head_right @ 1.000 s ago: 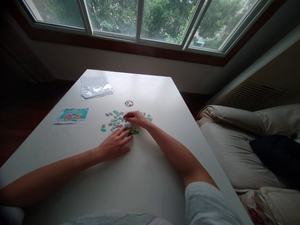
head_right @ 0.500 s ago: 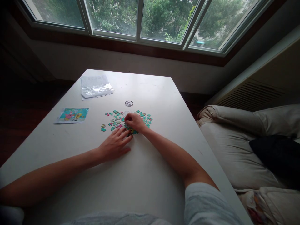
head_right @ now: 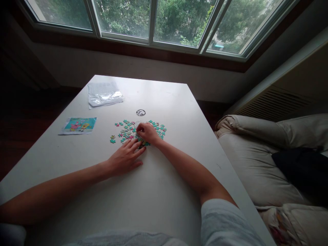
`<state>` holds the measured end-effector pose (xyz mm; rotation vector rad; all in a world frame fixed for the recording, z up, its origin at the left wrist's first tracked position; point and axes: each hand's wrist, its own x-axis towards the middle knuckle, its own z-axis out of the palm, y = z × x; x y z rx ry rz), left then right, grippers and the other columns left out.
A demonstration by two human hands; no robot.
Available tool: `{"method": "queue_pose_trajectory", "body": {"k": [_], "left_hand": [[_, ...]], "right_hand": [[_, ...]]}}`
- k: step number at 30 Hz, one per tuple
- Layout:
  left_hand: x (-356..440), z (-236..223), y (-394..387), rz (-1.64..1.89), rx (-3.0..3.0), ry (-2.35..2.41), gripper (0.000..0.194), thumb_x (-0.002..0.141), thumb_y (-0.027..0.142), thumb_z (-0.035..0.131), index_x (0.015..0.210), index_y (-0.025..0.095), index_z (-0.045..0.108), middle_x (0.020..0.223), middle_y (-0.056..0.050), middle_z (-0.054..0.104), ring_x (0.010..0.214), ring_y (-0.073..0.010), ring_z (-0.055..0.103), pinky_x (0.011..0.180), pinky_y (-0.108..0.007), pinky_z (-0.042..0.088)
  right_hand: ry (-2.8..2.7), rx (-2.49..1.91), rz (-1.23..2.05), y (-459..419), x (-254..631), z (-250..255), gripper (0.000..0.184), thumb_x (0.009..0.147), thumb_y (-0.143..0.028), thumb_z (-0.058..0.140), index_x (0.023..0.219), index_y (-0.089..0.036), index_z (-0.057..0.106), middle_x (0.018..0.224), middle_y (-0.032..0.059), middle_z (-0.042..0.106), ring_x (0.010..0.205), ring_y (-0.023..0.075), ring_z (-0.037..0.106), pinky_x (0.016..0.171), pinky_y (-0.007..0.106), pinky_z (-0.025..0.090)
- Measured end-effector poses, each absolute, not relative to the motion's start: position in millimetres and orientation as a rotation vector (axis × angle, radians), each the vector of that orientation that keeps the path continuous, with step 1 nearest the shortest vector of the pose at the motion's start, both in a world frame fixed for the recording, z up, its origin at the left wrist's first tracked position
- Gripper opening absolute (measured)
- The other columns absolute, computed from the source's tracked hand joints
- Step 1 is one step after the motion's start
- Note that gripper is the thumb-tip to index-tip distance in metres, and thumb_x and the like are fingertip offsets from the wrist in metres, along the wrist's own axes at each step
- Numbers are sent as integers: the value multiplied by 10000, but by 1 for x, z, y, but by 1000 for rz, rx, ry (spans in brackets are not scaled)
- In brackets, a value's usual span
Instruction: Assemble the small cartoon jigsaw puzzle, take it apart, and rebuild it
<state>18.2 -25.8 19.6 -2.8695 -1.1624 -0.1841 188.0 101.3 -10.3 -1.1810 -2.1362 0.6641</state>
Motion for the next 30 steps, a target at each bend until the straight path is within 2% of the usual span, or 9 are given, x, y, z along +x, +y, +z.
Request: {"method": "queue_pose_trajectory", "body": {"k": [6, 12, 18, 30], "left_hand": [[20, 20, -25, -186, -2868, -1162, 557, 989, 529, 480, 1425, 184, 523, 1438, -176, 512, 1391, -360, 414, 1171, -533, 273], [20, 21, -25, -188, -2870, -1167, 539, 997, 511, 467, 1416, 176, 525, 1431, -175, 513, 1378, -365, 426, 1164, -536, 281], [21, 22, -26, -201, -2883, -1183, 521, 984, 487, 499, 1405, 180, 527, 1438, -177, 504, 1385, -355, 413, 1151, -522, 297], [23, 19, -26, -195, -2878, -1194, 510, 987, 488, 490, 1393, 182, 532, 1462, -171, 489, 1390, -355, 408, 1147, -518, 299]], "right_hand": [[-2165, -1171, 612, 100, 188, -11, 99, 777, -124, 636, 785, -210, 684, 735, -15, 656, 802, 164, 540, 796, 273, 397], [-2251, -1126, 598, 103, 189, -10, 160, 840, -141, 628, 930, -219, 736, 858, 12, 701, 860, 175, 553, 886, 297, 391], [-2311, -1151, 532, 104, 190, -11, 127, 851, -175, 650, 904, -221, 756, 876, 31, 665, 888, 189, 538, 925, 320, 386], [-2360, -1166, 449, 102, 191, -7, 79, 842, -190, 658, 871, -225, 724, 885, 37, 636, 920, 203, 526, 905, 316, 379]]}}
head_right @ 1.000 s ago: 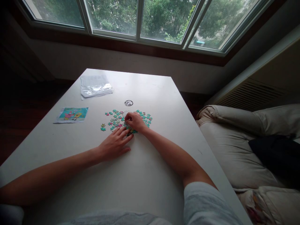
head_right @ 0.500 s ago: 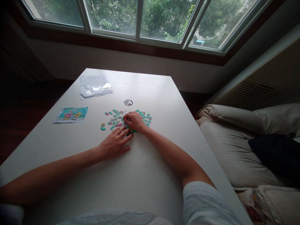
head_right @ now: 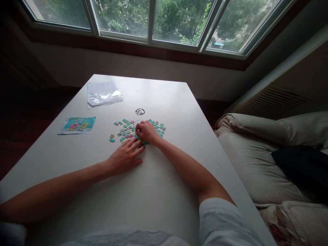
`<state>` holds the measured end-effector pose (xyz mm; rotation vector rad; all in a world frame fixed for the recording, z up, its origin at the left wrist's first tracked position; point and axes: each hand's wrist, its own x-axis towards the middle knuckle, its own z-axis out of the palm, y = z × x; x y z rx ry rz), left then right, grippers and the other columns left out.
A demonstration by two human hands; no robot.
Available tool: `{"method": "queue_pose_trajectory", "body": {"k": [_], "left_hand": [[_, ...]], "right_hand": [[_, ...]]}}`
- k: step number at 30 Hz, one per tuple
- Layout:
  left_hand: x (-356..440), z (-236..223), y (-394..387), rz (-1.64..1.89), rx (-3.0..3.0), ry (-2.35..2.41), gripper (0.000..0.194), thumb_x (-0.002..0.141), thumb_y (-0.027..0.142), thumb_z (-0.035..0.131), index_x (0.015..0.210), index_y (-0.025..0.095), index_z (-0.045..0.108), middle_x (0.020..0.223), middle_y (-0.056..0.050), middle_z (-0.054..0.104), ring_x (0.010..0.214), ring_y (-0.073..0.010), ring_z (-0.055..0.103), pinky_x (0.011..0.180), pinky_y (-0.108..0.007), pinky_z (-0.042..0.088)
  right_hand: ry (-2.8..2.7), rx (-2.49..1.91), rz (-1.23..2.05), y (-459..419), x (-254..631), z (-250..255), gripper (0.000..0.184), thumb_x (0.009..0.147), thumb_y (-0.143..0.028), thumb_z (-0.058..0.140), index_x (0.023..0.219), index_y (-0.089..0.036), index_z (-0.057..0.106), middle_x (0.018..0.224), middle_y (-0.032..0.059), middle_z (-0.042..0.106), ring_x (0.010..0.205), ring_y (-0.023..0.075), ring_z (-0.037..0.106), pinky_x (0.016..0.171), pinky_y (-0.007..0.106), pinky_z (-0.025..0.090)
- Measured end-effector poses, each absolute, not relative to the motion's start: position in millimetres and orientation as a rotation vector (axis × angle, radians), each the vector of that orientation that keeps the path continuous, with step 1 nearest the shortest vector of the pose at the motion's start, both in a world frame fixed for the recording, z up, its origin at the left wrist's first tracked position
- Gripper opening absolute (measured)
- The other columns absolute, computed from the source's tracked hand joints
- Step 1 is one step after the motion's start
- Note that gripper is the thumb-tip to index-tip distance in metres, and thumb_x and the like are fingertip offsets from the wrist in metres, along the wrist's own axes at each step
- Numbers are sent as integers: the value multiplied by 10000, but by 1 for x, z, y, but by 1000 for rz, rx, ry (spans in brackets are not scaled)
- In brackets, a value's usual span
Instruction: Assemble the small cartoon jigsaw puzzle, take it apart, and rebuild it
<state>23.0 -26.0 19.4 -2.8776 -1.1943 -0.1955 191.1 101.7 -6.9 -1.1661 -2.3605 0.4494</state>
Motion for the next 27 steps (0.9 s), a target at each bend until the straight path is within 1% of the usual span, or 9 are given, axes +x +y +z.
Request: {"method": "queue_pose_trajectory", "body": {"k": [6, 11, 16, 19, 23, 27], "left_hand": [[24, 20, -26, -193, -2873, -1192, 509, 989, 480, 485, 1397, 180, 535, 1467, -172, 493, 1384, -364, 415, 1145, -534, 303], [23, 22, -27, -199, -2869, -1194, 520, 992, 485, 481, 1423, 195, 513, 1496, -164, 476, 1387, -349, 415, 1153, -524, 297], [23, 25, -27, -209, -2880, -1192, 510, 997, 483, 472, 1422, 203, 511, 1499, -155, 477, 1386, -336, 415, 1153, -504, 301], [23, 24, -27, -213, -2885, -1193, 507, 997, 484, 474, 1417, 202, 514, 1503, -155, 473, 1386, -333, 413, 1156, -501, 298], [22, 22, -28, -213, -2884, -1199, 507, 992, 482, 488, 1414, 201, 519, 1508, -153, 471, 1385, -332, 415, 1159, -497, 297], [22, 22, -30, -222, -2876, -1191, 507, 974, 473, 528, 1404, 205, 529, 1508, -157, 474, 1379, -334, 419, 1156, -501, 300]], "right_hand": [[-2345, -1161, 446, 101, 192, -8, 78, 843, -191, 669, 873, -226, 732, 879, 38, 657, 911, 199, 545, 908, 322, 391], [-2228, -1169, 607, 111, 211, 9, 182, 873, -211, 645, 1032, -224, 732, 874, 18, 701, 837, 166, 595, 834, 298, 427], [-2110, -1279, 605, 126, 248, 29, 174, 880, -245, 614, 982, -217, 752, 846, 14, 721, 766, 154, 621, 747, 281, 442], [-2176, -1315, 547, 125, 272, 32, 168, 875, -235, 616, 961, -209, 758, 858, 24, 737, 759, 157, 624, 740, 280, 439], [-2346, -1397, 300, 109, 295, 26, 144, 874, -201, 622, 893, -213, 764, 847, 46, 729, 802, 180, 609, 787, 307, 412], [-2407, -1467, 206, 90, 304, 19, 115, 878, -241, 661, 918, -237, 768, 859, 49, 713, 860, 201, 594, 822, 324, 395]]}}
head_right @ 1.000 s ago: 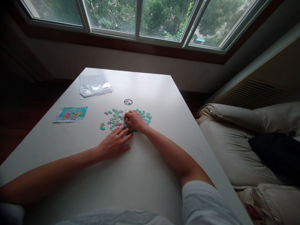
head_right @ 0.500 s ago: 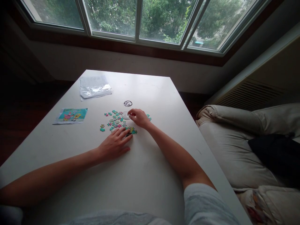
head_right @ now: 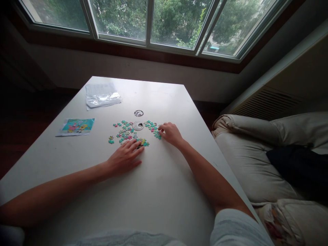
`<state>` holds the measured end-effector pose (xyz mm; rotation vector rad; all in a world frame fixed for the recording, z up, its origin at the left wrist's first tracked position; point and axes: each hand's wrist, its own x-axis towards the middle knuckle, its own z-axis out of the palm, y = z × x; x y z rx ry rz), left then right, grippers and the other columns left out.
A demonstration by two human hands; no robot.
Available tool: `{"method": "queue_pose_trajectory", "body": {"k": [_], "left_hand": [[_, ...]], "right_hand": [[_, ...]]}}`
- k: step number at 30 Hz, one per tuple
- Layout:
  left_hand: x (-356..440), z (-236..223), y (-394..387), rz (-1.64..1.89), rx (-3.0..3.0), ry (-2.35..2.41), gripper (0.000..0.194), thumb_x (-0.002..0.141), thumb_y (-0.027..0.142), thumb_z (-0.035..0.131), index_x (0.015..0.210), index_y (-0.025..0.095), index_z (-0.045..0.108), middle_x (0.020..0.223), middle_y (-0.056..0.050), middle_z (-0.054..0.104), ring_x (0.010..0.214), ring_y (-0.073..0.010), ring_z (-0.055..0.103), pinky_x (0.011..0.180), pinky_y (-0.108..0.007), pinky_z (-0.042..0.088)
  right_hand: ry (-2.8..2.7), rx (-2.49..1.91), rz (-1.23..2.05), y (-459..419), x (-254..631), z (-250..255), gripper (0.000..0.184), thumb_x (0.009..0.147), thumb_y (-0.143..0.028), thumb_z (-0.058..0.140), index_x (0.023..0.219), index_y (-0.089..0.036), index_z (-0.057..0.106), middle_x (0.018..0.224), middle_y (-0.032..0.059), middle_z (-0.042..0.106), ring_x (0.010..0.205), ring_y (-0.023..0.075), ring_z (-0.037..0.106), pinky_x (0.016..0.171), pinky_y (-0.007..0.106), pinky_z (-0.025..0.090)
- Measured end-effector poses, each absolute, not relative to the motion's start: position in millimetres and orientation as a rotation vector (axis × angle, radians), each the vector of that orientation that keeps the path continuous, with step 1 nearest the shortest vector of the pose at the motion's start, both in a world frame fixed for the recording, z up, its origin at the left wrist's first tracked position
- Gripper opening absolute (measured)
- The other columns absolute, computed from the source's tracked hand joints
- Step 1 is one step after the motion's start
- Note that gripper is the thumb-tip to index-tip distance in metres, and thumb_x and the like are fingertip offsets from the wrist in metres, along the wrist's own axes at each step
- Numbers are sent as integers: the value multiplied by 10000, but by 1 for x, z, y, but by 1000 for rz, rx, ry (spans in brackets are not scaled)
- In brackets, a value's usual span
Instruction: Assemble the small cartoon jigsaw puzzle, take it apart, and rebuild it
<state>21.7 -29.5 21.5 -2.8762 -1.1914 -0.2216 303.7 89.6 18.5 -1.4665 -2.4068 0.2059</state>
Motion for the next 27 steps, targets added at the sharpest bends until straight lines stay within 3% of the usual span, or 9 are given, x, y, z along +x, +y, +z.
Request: {"method": "queue_pose_trajectory", "body": {"k": [12, 16, 23, 27], "left_hand": [[22, 21, -30, -226, -2869, -1191, 498, 992, 477, 487, 1411, 211, 524, 1502, -143, 480, 1379, -331, 424, 1160, -490, 298], [22, 20, -29, -232, -2878, -1190, 502, 994, 478, 481, 1410, 201, 530, 1503, -148, 479, 1390, -340, 410, 1164, -499, 297], [22, 22, -30, -240, -2888, -1187, 497, 993, 471, 485, 1406, 198, 534, 1500, -151, 480, 1385, -335, 411, 1161, -500, 303], [22, 21, -30, -240, -2882, -1188, 493, 993, 466, 485, 1399, 192, 538, 1497, -153, 482, 1378, -344, 415, 1153, -498, 311]], "right_hand": [[-2433, -1472, 36, 79, 292, 14, 173, 910, -356, 680, 999, -226, 750, 966, 95, 678, 969, 258, 543, 862, 364, 382], [-2417, -1467, -39, 77, 285, 10, 203, 926, -403, 657, 942, -213, 727, 993, 116, 664, 1012, 281, 522, 886, 384, 375], [-2390, -1412, 73, 83, 288, 3, 179, 943, -300, 628, 1081, -252, 732, 1047, 92, 677, 1031, 261, 524, 922, 373, 373], [-2436, -1369, 129, 84, 289, 5, 165, 936, -285, 634, 1056, -268, 746, 1003, 75, 678, 1011, 249, 524, 918, 362, 368]]}}
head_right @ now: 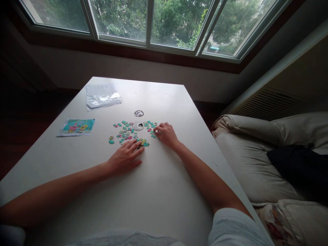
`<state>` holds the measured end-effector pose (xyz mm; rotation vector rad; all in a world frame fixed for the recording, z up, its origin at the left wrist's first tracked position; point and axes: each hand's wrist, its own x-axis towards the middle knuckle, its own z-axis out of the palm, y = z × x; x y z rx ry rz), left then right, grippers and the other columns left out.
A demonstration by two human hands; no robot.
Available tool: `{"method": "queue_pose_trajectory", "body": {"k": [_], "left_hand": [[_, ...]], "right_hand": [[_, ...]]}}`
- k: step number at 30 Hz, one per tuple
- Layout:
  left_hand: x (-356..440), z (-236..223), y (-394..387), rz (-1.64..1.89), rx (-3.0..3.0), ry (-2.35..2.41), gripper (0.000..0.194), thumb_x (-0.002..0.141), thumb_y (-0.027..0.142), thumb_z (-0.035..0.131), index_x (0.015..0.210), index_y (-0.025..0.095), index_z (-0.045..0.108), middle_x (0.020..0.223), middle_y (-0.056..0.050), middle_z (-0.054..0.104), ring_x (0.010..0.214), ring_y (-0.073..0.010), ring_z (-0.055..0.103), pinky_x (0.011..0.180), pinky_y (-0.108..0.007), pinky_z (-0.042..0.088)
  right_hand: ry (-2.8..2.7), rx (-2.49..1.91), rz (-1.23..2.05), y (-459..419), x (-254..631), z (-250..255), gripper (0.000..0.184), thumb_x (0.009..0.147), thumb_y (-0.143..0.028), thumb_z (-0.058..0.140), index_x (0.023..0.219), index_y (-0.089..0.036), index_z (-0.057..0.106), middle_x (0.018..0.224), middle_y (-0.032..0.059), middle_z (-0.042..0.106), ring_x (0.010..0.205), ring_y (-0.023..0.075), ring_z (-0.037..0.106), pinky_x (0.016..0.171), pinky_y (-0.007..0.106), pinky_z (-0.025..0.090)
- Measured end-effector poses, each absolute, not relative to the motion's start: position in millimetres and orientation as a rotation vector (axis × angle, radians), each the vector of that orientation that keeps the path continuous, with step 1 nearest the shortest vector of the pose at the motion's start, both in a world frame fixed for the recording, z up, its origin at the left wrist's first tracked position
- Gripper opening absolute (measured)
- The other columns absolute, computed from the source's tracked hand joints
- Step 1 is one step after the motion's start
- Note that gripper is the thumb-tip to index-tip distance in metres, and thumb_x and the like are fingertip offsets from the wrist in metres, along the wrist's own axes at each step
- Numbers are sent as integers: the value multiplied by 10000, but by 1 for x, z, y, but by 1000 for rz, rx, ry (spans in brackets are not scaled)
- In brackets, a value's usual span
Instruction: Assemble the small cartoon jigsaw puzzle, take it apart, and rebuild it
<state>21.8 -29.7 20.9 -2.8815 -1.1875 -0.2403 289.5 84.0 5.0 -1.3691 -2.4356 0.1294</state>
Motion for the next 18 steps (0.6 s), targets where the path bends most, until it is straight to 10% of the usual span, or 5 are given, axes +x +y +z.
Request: {"method": "queue_pose_trajectory", "body": {"k": [18], "left_hand": [[22, 18, -29, -269, -2879, -1182, 493, 989, 464, 499, 1396, 190, 546, 1490, -158, 488, 1372, -345, 430, 1153, -502, 319]], "right_hand": [[-2401, -1433, 53, 82, 287, 5, 126, 917, -337, 662, 928, -221, 710, 922, 69, 667, 959, 244, 527, 876, 353, 366]]}}
